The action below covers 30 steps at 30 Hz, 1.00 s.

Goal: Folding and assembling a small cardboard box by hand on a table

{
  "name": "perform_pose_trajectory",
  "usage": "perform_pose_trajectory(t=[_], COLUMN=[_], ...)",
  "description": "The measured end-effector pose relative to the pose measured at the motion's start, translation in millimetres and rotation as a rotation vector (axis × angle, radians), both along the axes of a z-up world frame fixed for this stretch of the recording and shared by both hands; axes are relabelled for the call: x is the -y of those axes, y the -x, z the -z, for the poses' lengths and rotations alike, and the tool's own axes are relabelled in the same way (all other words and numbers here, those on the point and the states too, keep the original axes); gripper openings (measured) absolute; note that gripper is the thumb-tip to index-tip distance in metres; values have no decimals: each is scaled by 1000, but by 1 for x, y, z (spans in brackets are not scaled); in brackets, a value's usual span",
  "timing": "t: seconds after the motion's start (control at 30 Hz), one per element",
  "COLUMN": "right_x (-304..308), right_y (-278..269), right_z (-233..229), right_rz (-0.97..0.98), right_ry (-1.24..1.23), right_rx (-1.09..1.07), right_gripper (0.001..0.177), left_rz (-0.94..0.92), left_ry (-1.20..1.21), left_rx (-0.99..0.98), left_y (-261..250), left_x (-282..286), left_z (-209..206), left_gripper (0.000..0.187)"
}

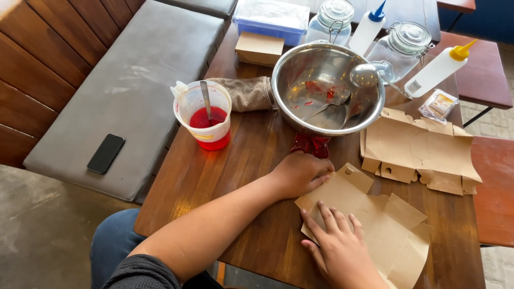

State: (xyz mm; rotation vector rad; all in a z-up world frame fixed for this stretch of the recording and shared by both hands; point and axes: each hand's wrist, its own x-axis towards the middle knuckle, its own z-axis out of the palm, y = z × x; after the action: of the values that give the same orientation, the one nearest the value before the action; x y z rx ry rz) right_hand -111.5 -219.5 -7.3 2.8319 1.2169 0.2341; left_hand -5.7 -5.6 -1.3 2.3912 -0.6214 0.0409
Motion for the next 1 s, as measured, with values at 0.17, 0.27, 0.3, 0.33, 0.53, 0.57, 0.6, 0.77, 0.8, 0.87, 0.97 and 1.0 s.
perform_pose_trajectory(t=[0.17, 0.27, 0.3, 0.33, 0.53, 0.57, 0.6, 0.77, 0.8, 0.87, 0.97, 1.0], right_x=[12, 7, 5, 3, -15, -17, -19, -15, -14, -8, -6, -8], right_y=[-3, -1, 0, 4, 11, 10, 10, 7, 8, 13, 25, 25], right_z=[-6, -13, -15, -14, -18, -18, -19, -29, -31, -41, -59, -68], right_rz=[-19, -49, -67, -65, -39, -36, -33, -105, -117, -121, -131, -137], right_ry=[35, -14, -43, -38, -25, -63, -101, -124, -109, -58, 31, 68], right_rx=[-60, -38, -11, -22, 124, 91, 59, 32, 39, -47, -122, -96], right_gripper=[59, 59, 59, 59, 60, 54, 49, 53, 53, 56, 52, 49], left_rz=[0, -5, -12, -11, -7, -11, -15, -16, -31, 3, 95, 151], left_ry=[8, 8, -2, 4, 30, 35, 40, 27, 30, 25, 15, 6], left_rx=[3, 14, 17, 7, 35, 45, 54, 89, 161, 140, 153, 200], left_y=[-2, -2, -2, -1, -1, -2, -2, -1, -2, -1, 2, 1], left_x=[-1, 1, 1, 1, 1, 1, 1, 2, 3, 0, 2, 1], left_z=[2, 4, 4, 5, 5, 6, 8, 8, 11, 3, 5, 5], left_gripper=[24, 24, 24, 24, 24, 24, 23, 23, 15, 14, 22, 28])
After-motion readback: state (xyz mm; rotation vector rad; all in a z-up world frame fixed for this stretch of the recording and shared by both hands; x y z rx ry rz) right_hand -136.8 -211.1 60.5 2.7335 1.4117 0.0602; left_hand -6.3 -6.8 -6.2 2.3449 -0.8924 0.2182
